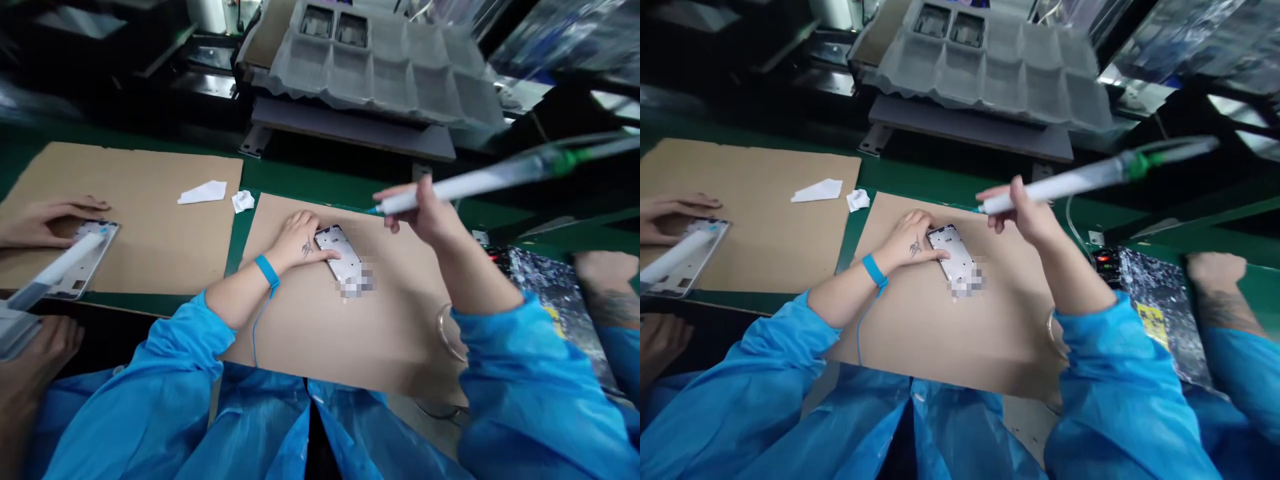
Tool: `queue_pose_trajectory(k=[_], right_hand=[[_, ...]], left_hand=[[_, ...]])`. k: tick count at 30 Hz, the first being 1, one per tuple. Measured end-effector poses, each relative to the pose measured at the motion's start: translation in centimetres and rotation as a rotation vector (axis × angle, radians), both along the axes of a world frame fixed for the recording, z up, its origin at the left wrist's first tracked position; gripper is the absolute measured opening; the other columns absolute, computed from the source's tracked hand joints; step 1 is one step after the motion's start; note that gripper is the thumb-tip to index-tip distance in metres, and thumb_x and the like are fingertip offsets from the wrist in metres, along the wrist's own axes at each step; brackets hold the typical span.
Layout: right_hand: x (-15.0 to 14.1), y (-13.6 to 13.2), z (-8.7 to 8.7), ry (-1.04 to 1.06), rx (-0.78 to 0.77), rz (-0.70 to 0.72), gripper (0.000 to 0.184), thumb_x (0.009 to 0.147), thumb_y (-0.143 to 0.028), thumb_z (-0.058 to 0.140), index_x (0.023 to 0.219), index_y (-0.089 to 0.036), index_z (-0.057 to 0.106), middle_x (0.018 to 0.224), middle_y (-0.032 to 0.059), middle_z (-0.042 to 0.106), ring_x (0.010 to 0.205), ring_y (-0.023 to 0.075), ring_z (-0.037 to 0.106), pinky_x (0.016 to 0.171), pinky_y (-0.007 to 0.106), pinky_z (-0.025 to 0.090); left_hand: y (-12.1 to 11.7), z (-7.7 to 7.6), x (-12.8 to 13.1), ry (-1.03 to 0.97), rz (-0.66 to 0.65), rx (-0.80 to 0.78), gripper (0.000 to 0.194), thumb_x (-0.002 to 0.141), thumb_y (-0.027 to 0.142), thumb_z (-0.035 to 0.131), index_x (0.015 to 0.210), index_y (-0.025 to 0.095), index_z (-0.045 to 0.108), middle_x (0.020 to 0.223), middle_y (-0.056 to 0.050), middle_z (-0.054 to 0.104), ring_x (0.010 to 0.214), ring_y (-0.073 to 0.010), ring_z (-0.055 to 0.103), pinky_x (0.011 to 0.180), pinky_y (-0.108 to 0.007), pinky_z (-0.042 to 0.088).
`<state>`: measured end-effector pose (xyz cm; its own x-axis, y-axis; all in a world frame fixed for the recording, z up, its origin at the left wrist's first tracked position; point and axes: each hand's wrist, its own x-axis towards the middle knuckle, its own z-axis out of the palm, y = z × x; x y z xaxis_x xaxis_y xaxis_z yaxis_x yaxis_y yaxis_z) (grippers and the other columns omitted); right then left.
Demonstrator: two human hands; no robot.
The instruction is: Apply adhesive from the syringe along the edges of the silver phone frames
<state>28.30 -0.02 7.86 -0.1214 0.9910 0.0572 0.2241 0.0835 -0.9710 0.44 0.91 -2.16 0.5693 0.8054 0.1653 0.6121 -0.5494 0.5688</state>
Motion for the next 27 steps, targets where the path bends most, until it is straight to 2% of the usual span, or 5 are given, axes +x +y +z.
queue_pose_trajectory(k=[4,10,16,22,27], right_hand=[[0.7,-5.9,-6.3,0.116,0.114,-0.043,0.068,0.093,-0.087,0.073,0.12,-0.025,0.081,0.084,0.0063,0.081,0.064,0.0243,0.075,0.057,0.04,0.064],[0.7,-5.7,-11.6,-0.146,0.244,-0.246,0.064,0.099,-0.077,0.073,0.141,-0.029,0.072,0.107,0.0092,0.082,0.058,0.0203,0.071,0.061,0.042,0.065],[0.3,-4.6,-12.3,0.009,0.136,-0.222,0.074,0.1,-0.082,0.069,0.153,-0.032,0.058,0.12,0.0118,0.081,0.077,0.026,0.083,0.061,0.04,0.069],[-1.7,-5.8,-12.0,0.219,0.137,-0.126,0.073,0.096,-0.077,0.079,0.148,-0.033,0.052,0.109,0.0054,0.083,0.094,0.0239,0.084,0.079,0.037,0.072],[-2.3,-5.9,-10.9,0.193,0.028,-0.144,0.05,0.096,-0.075,0.081,0.105,-0.028,0.067,0.079,0.0008,0.076,0.062,0.0164,0.072,0.052,0.027,0.057]], left_hand=[[0.0,0.6,-0.1,0.069,0.018,0.044,0.08,0.07,0.075,0.1,0.115,0.017,0.069,0.139,-0.019,0.066,0.137,-0.0403,0.061,0.123,-0.054,0.048],[-0.2,3.1,-2.6,0.262,0.217,0.124,0.095,0.075,0.085,0.091,0.129,0.01,0.071,0.156,-0.03,0.058,0.159,-0.0605,0.04,0.128,-0.07,0.039],[-1.2,4.5,-0.9,0.151,-0.306,0.068,0.111,0.092,0.069,0.084,0.178,0.019,0.033,0.168,-0.021,0.057,0.154,-0.0433,0.056,0.128,-0.055,0.048],[-2.1,4.8,-1.1,0.296,0.042,-0.016,0.14,0.072,0.096,0.084,0.176,0.013,0.039,0.148,-0.022,0.062,0.113,-0.0378,0.075,0.093,-0.047,0.062],[-0.7,3.5,-1.7,0.169,-0.13,-0.115,0.093,0.078,0.094,0.082,0.132,0.017,0.076,0.136,-0.013,0.066,0.095,-0.0249,0.073,0.089,-0.04,0.059]])
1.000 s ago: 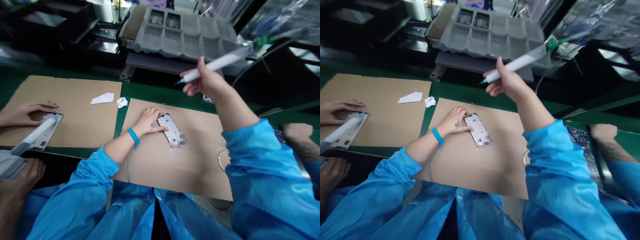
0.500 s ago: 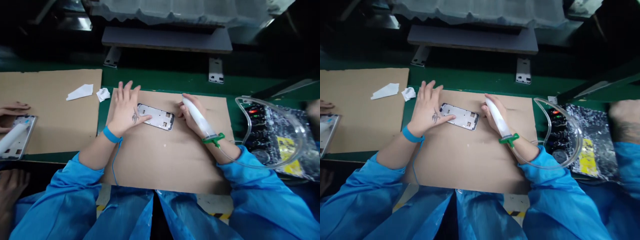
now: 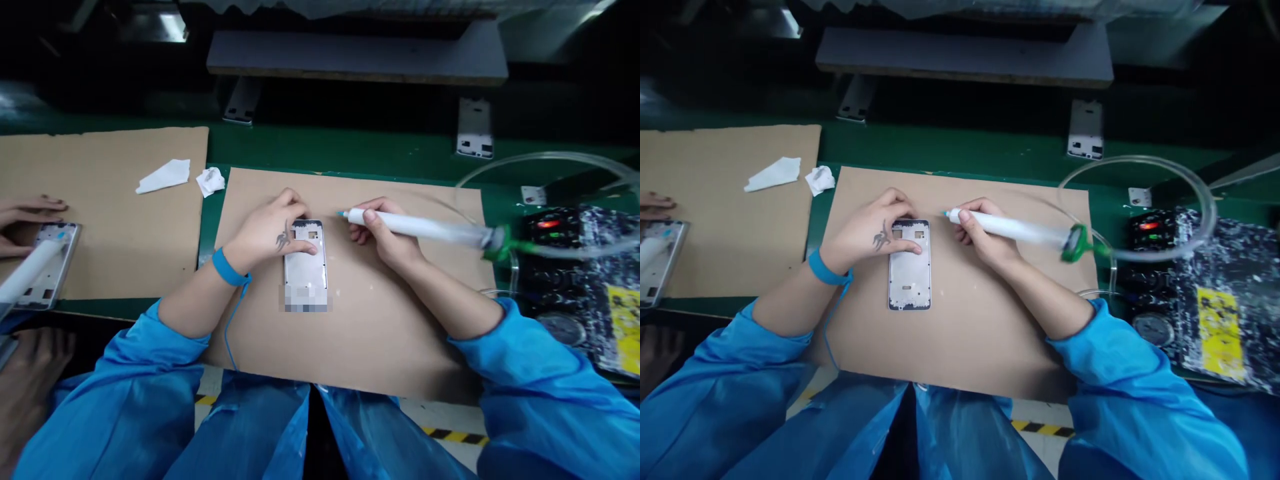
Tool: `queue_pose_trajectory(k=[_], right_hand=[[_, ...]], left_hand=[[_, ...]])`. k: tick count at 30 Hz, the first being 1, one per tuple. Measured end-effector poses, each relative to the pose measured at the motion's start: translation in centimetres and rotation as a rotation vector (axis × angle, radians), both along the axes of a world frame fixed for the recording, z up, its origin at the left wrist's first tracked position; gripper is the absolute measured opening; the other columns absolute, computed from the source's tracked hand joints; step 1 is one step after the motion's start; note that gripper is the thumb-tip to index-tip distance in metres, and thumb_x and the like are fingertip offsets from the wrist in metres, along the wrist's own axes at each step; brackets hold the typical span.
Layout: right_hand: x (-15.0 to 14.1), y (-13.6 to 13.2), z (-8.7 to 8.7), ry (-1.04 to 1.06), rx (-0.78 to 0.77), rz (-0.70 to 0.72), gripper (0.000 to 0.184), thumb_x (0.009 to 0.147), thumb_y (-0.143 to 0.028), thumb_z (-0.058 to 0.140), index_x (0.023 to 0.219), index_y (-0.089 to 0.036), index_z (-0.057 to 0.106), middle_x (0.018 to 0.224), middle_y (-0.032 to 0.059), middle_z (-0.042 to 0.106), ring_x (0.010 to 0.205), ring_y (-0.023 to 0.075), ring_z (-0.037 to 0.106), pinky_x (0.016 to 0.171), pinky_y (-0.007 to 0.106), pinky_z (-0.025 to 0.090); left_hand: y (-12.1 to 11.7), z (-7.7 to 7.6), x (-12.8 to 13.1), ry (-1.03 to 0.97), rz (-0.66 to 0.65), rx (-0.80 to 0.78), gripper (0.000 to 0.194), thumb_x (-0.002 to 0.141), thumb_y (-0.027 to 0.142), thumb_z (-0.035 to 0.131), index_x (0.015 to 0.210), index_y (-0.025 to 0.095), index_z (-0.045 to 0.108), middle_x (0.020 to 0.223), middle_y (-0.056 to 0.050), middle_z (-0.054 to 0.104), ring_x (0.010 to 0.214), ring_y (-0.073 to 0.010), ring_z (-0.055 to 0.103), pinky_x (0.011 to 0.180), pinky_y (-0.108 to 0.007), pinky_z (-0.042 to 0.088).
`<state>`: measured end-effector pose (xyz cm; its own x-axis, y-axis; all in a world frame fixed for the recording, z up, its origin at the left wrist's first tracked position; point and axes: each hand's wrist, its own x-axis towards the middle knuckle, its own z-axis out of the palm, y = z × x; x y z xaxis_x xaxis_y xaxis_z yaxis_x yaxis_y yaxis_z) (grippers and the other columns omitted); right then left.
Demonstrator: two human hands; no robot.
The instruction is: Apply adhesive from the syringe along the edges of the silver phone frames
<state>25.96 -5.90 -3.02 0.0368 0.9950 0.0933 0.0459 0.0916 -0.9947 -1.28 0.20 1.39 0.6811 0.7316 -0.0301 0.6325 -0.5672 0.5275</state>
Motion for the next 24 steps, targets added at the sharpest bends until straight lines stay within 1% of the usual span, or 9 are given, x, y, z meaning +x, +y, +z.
queue_pose_trajectory(k=[2,5,7,10,13,16,18,21,24], right_hand=[[-0.1,0.0,0.5,0.052,-0.008,0.032,0.05,0.093,-0.075,0.084,0.101,-0.028,0.067,0.071,-0.0007,0.074,0.057,0.0164,0.07,0.051,0.027,0.057],[-0.1,0.0,1.0,0.077,-0.037,0.126,0.051,0.09,-0.075,0.086,0.104,-0.03,0.069,0.068,-0.0012,0.074,0.053,0.0177,0.069,0.049,0.029,0.057],[0.0,0.0,1.3,0.026,-0.07,0.166,0.052,0.088,-0.077,0.086,0.1,-0.029,0.071,0.073,0.0015,0.077,0.056,0.0183,0.071,0.051,0.031,0.059],[0.0,0.0,1.6,-0.076,-0.049,0.164,0.055,0.079,-0.074,0.095,0.098,-0.027,0.073,0.086,0.0051,0.081,0.066,0.0199,0.074,0.057,0.032,0.061],[-0.3,-0.2,1.8,-0.186,-0.027,0.12,0.053,0.072,-0.065,0.103,0.096,-0.027,0.073,0.088,0.0053,0.082,0.069,0.0204,0.074,0.058,0.032,0.058],[-0.4,-0.3,1.7,-0.258,-0.034,0.085,0.047,0.078,-0.062,0.099,0.093,-0.027,0.071,0.083,0.0041,0.08,0.066,0.02,0.072,0.056,0.031,0.056],[-0.4,-0.3,1.5,-0.293,-0.026,0.09,0.046,0.08,-0.063,0.096,0.093,-0.027,0.07,0.081,0.0038,0.079,0.065,0.02,0.071,0.056,0.032,0.055],[-0.5,-0.2,1.4,-0.335,0.0,0.104,0.048,0.08,-0.065,0.096,0.094,-0.027,0.07,0.085,0.0041,0.079,0.066,0.0196,0.069,0.058,0.032,0.057],[-0.6,-0.1,1.3,-0.352,0.013,0.11,0.044,0.082,-0.06,0.095,0.096,-0.027,0.071,0.086,0.004,0.079,0.068,0.0191,0.069,0.059,0.032,0.058]], left_hand=[[0.3,-0.7,0.3,-0.049,0.015,0.016,0.086,0.077,0.092,0.084,0.122,0.018,0.08,0.126,-0.011,0.068,0.098,-0.0262,0.073,0.089,-0.039,0.058],[0.4,-1.2,0.8,-0.132,0.032,0.006,0.088,0.076,0.092,0.085,0.123,0.018,0.08,0.122,-0.01,0.071,0.099,-0.0255,0.072,0.089,-0.038,0.057],[0.5,-1.3,0.9,-0.171,-0.006,-0.021,0.087,0.079,0.094,0.081,0.122,0.019,0.08,0.118,-0.009,0.073,0.096,-0.024,0.071,0.087,-0.036,0.055],[0.4,-1.5,1.1,-0.173,-0.08,-0.016,0.082,0.084,0.095,0.076,0.117,0.019,0.08,0.109,-0.007,0.074,0.094,-0.0239,0.07,0.083,-0.036,0.052],[0.1,-2.0,1.6,-0.165,-0.1,0.046,0.075,0.085,0.089,0.081,0.112,0.019,0.079,0.107,-0.006,0.074,0.095,-0.0242,0.071,0.081,-0.036,0.049],[-0.1,-2.2,2.0,-0.174,-0.07,0.069,0.069,0.083,0.083,0.087,0.109,0.019,0.078,0.107,-0.005,0.074,0.092,-0.0227,0.07,0.079,-0.035,0.048],[-0.1,-2.2,2.1,-0.172,-0.054,0.06,0.068,0.082,0.081,0.09,0.108,0.019,0.078,0.108,-0.005,0.074,0.091,-0.022,0.07,0.078,-0.034,0.047],[0.0,-2.0,2.1,-0.157,-0.053,0.049,0.066,0.082,0.078,0.091,0.109,0.02,0.077,0.108,-0.005,0.074,0.091,-0.0219,0.069,0.078,-0.034,0.046],[0.1,-1.9,2.1,-0.147,-0.053,0.034,0.066,0.08,0.078,0.093,0.108,0.02,0.077,0.107,-0.004,0.074,0.09,-0.0218,0.069,0.077,-0.034,0.045]])
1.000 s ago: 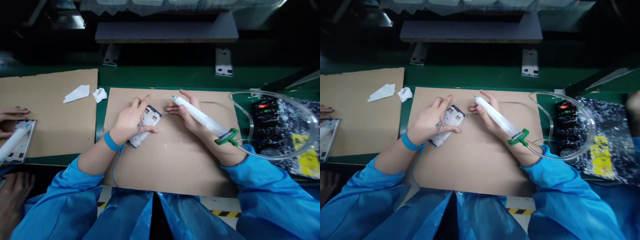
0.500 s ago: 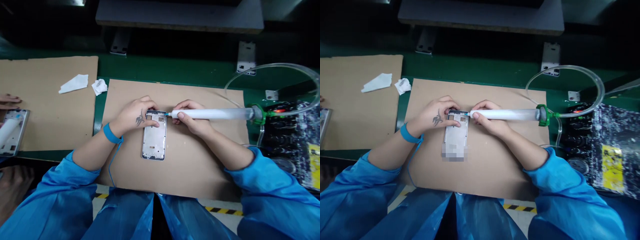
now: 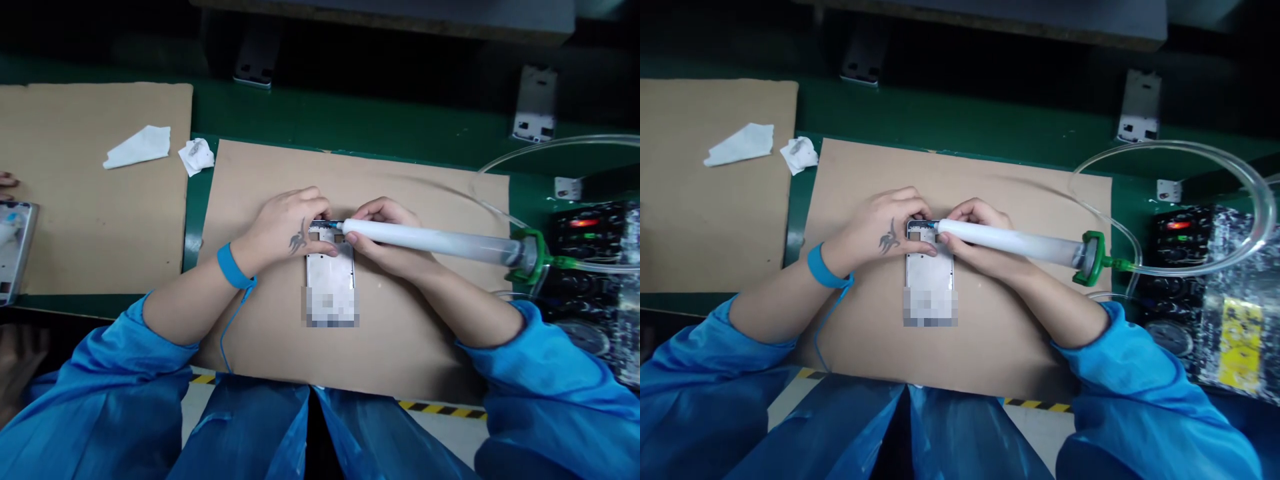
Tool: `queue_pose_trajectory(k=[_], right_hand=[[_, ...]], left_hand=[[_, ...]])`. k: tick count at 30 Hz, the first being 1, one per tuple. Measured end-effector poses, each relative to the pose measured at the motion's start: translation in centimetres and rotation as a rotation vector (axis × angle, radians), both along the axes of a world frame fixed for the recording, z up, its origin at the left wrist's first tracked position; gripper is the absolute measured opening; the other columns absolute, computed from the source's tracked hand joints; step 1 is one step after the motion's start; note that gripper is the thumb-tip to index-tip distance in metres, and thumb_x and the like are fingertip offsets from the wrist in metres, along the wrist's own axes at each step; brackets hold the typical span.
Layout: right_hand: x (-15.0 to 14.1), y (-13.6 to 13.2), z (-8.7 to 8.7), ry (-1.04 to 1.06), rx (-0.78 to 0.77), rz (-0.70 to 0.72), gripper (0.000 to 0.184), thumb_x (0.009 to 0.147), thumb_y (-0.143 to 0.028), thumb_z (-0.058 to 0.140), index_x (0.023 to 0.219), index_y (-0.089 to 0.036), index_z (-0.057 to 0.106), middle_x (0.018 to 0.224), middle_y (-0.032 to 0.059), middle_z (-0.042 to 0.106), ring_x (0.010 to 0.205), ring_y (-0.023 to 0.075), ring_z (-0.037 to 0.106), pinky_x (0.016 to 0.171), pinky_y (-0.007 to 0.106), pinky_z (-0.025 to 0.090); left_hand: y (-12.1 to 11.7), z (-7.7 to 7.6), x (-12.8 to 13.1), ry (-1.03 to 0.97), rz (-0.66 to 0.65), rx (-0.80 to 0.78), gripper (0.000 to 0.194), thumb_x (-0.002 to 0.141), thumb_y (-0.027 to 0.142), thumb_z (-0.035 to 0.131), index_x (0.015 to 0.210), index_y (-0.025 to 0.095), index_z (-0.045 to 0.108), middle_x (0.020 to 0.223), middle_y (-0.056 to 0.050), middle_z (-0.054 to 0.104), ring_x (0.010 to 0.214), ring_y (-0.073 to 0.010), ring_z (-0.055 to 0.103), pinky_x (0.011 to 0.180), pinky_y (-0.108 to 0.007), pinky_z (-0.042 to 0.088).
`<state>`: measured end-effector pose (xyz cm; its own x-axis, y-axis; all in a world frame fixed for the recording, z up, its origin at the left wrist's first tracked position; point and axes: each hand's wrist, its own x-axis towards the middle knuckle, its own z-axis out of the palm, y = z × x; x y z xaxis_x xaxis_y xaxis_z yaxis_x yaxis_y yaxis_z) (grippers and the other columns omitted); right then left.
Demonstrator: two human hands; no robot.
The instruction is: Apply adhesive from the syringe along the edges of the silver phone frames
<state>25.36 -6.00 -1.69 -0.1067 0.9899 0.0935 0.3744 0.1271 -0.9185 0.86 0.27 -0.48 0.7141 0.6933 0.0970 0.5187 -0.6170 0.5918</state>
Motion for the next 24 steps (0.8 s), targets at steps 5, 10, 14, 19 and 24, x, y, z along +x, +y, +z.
queue_pose_trajectory(k=[5,10,14,19,24], right_hand=[[-0.11,-0.03,0.04,-0.031,0.024,0.002,0.037,0.084,-0.054,0.095,0.098,-0.028,0.073,0.086,0.0035,0.079,0.068,0.0198,0.07,0.061,0.033,0.059],[-0.09,0.02,0.14,-0.05,0.031,0.001,0.039,0.083,-0.057,0.096,0.098,-0.028,0.073,0.087,0.0038,0.08,0.07,0.0204,0.072,0.062,0.034,0.059],[-0.09,0.03,0.17,-0.047,0.023,0.005,0.039,0.083,-0.056,0.097,0.099,-0.028,0.074,0.087,0.0037,0.081,0.071,0.0205,0.072,0.062,0.033,0.059],[-0.08,0.05,-0.05,-0.017,0.058,0.009,0.037,0.084,-0.053,0.097,0.1,-0.028,0.074,0.087,0.0032,0.079,0.071,0.02,0.072,0.064,0.033,0.06],[0.03,0.08,-0.24,-0.006,0.033,0.016,0.04,0.083,-0.057,0.098,0.098,-0.028,0.074,0.087,0.0039,0.079,0.072,0.0212,0.073,0.062,0.035,0.059]], left_hand=[[0.06,-0.09,0.09,0.016,-0.001,-0.011,0.067,0.08,0.079,0.092,0.107,0.021,0.077,0.108,-0.005,0.074,0.09,-0.0229,0.069,0.078,-0.035,0.046],[0.07,-0.01,0.12,0.019,0.001,-0.005,0.065,0.079,0.076,0.094,0.109,0.021,0.077,0.107,-0.005,0.073,0.091,-0.0233,0.069,0.079,-0.035,0.047],[0.13,-0.08,0.16,0.02,0.0,-0.004,0.067,0.078,0.078,0.094,0.109,0.021,0.077,0.108,-0.006,0.073,0.091,-0.0234,0.07,0.078,-0.035,0.047],[0.15,-0.26,0.19,0.018,0.002,0.009,0.069,0.079,0.081,0.091,0.107,0.02,0.077,0.107,-0.005,0.073,0.092,-0.0232,0.07,0.077,-0.036,0.046],[0.17,-0.12,0.16,0.003,-0.002,0.004,0.067,0.078,0.079,0.093,0.106,0.02,0.077,0.106,-0.005,0.073,0.09,-0.023,0.07,0.077,-0.035,0.046]])
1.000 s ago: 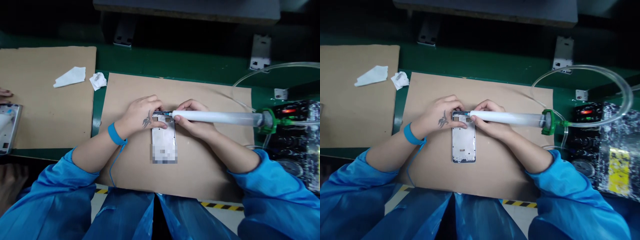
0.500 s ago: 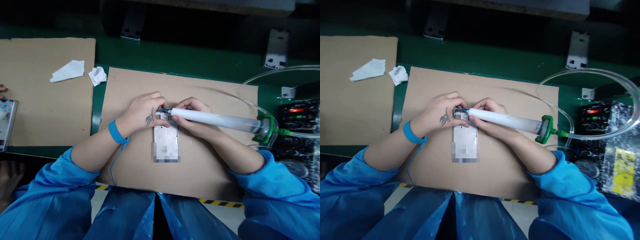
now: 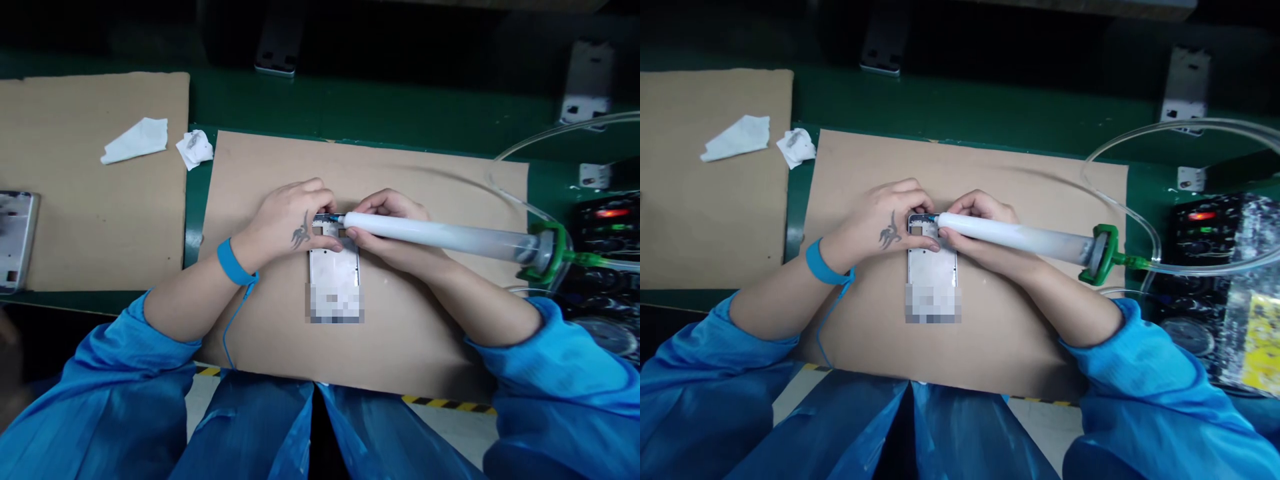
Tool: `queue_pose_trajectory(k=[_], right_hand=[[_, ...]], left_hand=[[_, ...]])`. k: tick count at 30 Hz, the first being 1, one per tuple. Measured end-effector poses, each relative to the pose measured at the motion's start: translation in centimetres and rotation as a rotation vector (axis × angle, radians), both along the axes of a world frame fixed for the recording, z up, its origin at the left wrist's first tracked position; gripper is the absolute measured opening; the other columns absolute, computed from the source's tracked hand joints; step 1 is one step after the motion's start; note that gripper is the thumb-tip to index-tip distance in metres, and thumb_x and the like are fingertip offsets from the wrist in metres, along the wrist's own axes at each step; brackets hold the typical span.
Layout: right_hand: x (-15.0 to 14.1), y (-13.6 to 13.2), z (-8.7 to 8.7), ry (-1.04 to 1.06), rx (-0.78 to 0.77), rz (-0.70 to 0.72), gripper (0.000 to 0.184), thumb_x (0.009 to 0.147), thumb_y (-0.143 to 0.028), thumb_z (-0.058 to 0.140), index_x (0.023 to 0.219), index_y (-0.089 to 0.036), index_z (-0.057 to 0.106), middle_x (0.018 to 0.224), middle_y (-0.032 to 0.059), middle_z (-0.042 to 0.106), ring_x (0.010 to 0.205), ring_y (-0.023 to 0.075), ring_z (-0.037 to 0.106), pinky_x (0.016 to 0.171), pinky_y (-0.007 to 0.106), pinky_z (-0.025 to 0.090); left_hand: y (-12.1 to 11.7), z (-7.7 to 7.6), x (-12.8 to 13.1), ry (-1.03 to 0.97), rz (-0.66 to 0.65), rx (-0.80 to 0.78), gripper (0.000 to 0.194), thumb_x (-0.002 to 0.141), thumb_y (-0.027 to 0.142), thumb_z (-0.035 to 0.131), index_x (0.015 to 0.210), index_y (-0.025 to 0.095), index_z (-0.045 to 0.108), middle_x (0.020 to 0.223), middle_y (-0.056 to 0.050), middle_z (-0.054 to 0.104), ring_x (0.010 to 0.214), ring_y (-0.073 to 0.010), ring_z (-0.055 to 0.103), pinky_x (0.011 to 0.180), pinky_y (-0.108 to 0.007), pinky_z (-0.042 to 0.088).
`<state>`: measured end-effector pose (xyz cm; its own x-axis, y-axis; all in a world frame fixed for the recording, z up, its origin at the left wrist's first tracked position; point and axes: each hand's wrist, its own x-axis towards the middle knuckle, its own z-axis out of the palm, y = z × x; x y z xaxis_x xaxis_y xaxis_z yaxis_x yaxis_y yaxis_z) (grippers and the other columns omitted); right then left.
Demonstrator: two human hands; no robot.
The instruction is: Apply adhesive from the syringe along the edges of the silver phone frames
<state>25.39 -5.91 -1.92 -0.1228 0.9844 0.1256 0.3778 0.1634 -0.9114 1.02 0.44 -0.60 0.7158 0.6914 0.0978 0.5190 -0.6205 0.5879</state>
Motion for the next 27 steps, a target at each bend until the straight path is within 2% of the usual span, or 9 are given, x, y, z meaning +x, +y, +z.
queue_pose_trajectory(k=[16,22,27], right_hand=[[-0.03,0.03,0.38,0.049,-0.047,0.013,0.043,0.078,-0.056,0.101,0.094,-0.027,0.074,0.085,0.0046,0.08,0.068,0.0201,0.072,0.058,0.033,0.058],[0.09,0.05,0.35,0.02,-0.045,0.016,0.044,0.078,-0.057,0.101,0.093,-0.027,0.073,0.086,0.0051,0.081,0.068,0.0206,0.072,0.057,0.034,0.058],[0.11,0.02,0.23,0.017,-0.039,0.014,0.044,0.079,-0.059,0.099,0.093,-0.027,0.073,0.086,0.0052,0.081,0.069,0.0204,0.072,0.058,0.034,0.059]], left_hand=[[-0.05,0.14,0.19,0.023,0.004,0.003,0.069,0.075,0.076,0.097,0.108,0.02,0.076,0.106,-0.006,0.073,0.092,-0.0243,0.069,0.078,-0.035,0.047],[-0.03,0.2,0.17,0.034,-0.001,-0.005,0.072,0.079,0.085,0.089,0.108,0.02,0.076,0.107,-0.006,0.073,0.092,-0.024,0.07,0.078,-0.036,0.046],[-0.05,0.09,0.16,0.031,-0.003,-0.003,0.072,0.078,0.083,0.091,0.108,0.02,0.076,0.108,-0.007,0.073,0.091,-0.0241,0.069,0.078,-0.036,0.046]])
